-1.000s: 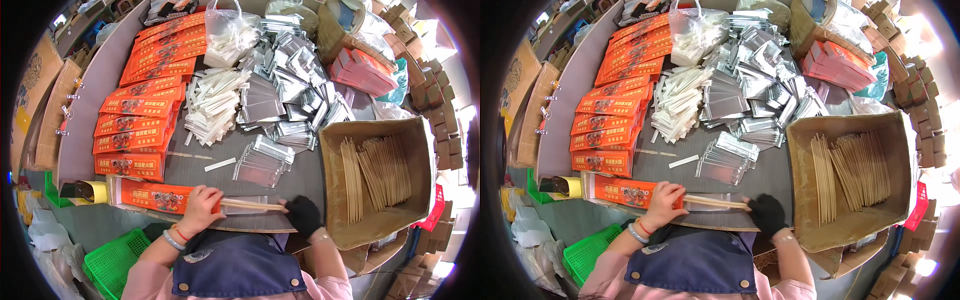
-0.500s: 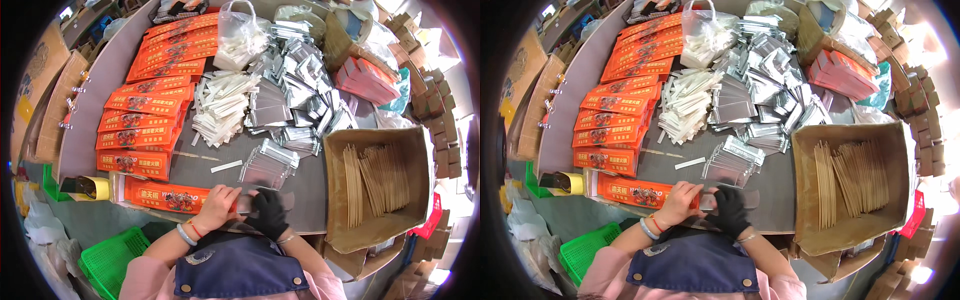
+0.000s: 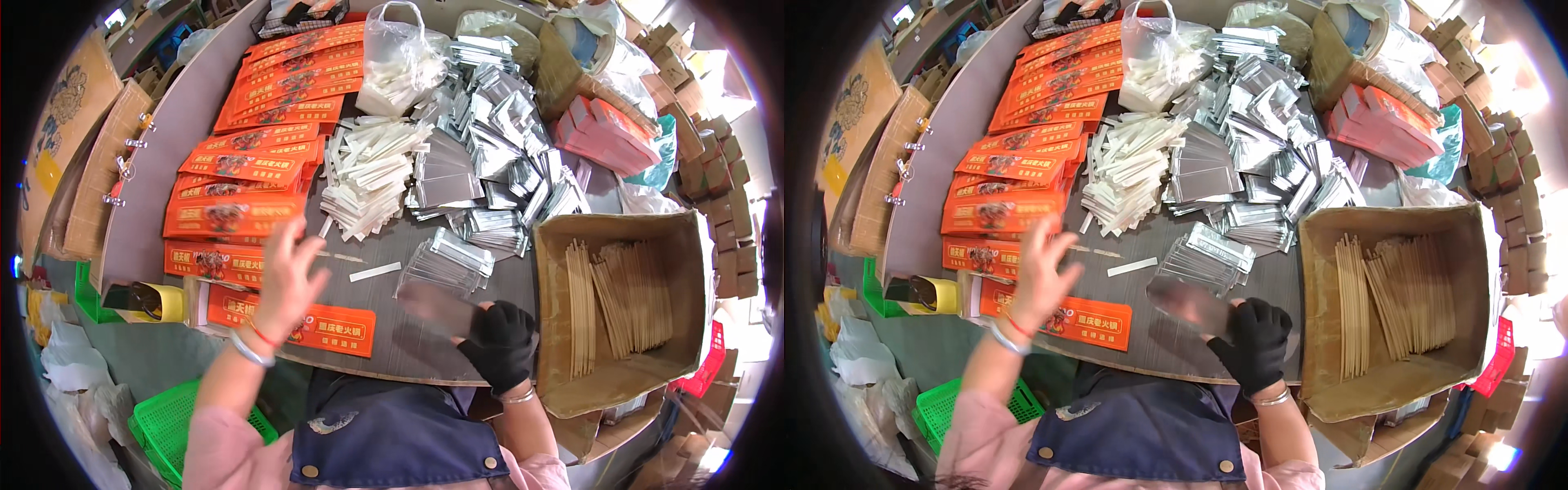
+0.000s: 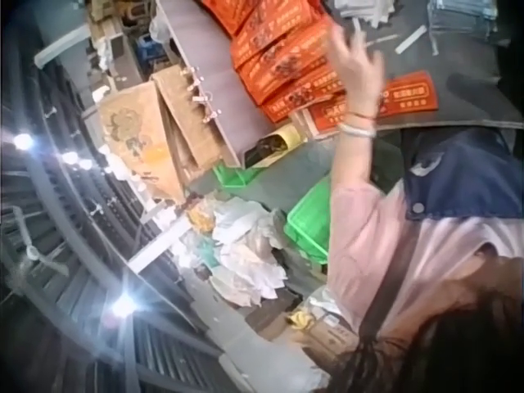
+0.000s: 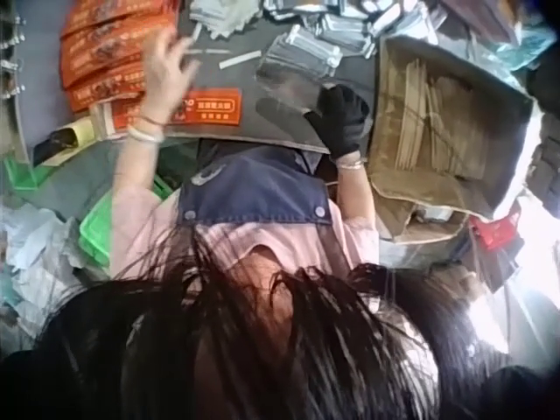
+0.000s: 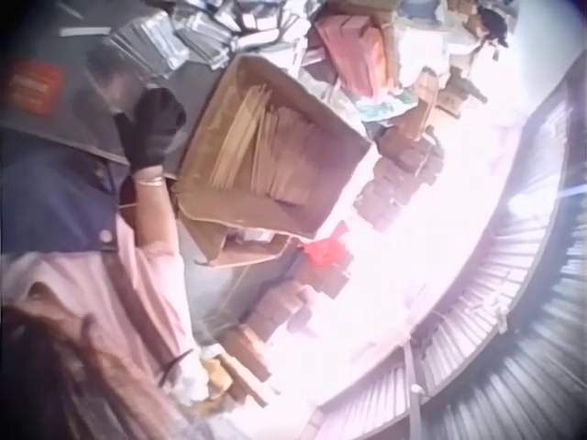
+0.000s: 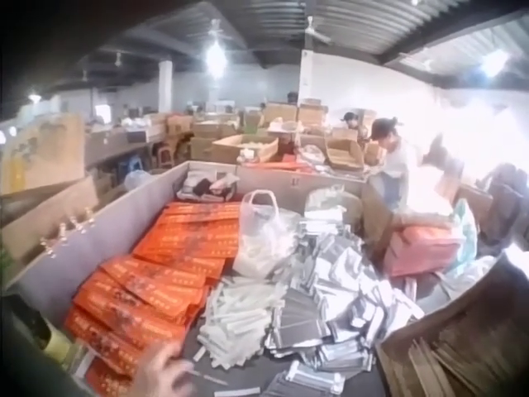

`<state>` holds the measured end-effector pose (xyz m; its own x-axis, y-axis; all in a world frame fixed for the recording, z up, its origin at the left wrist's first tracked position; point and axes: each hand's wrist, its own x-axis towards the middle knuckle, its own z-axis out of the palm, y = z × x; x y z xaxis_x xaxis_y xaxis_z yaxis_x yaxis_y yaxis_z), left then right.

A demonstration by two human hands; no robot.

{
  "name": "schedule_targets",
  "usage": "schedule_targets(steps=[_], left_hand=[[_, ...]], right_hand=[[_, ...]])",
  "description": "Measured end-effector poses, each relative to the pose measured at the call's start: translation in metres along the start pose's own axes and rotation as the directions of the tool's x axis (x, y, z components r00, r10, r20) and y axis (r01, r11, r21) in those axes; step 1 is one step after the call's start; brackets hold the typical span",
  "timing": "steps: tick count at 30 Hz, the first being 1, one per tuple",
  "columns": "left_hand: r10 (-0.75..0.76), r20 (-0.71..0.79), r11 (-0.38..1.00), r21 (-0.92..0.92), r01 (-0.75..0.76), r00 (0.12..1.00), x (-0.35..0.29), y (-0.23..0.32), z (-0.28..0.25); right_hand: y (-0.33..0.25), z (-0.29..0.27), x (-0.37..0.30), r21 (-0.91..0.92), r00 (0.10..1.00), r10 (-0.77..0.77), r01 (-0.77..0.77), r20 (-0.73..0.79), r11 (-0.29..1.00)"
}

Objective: Packing individual pairs of chopsticks into sleeves and then into larger red packages.

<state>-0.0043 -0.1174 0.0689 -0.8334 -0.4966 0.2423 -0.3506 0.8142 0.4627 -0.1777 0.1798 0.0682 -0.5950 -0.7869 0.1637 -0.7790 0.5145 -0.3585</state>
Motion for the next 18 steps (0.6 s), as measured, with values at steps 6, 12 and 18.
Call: schedule_targets(steps=[6,12,18], left_hand=[[-0.245,0.106,0.968,-0.033,0.249,0.964,-0.093,0.03,0.087],[-0.238,0.103,0.963,-0.107,0.249,0.966,-0.094,0.021,0.089],[-0.174,0.211,0.963,-0.169,0.211,0.962,-0.08,0.021,0.092]], right_hand=[[-0.005,0.013,-0.018,-0.067,0.988,-0.063,0.073,0.143,0.995],[-0.013,0.029,-0.017,-0.011,0.937,-0.079,0.088,0.34,0.996],[-0.045,0.078,-0.003,0.186,0.97,-0.218,0.196,0.107,0.963]])
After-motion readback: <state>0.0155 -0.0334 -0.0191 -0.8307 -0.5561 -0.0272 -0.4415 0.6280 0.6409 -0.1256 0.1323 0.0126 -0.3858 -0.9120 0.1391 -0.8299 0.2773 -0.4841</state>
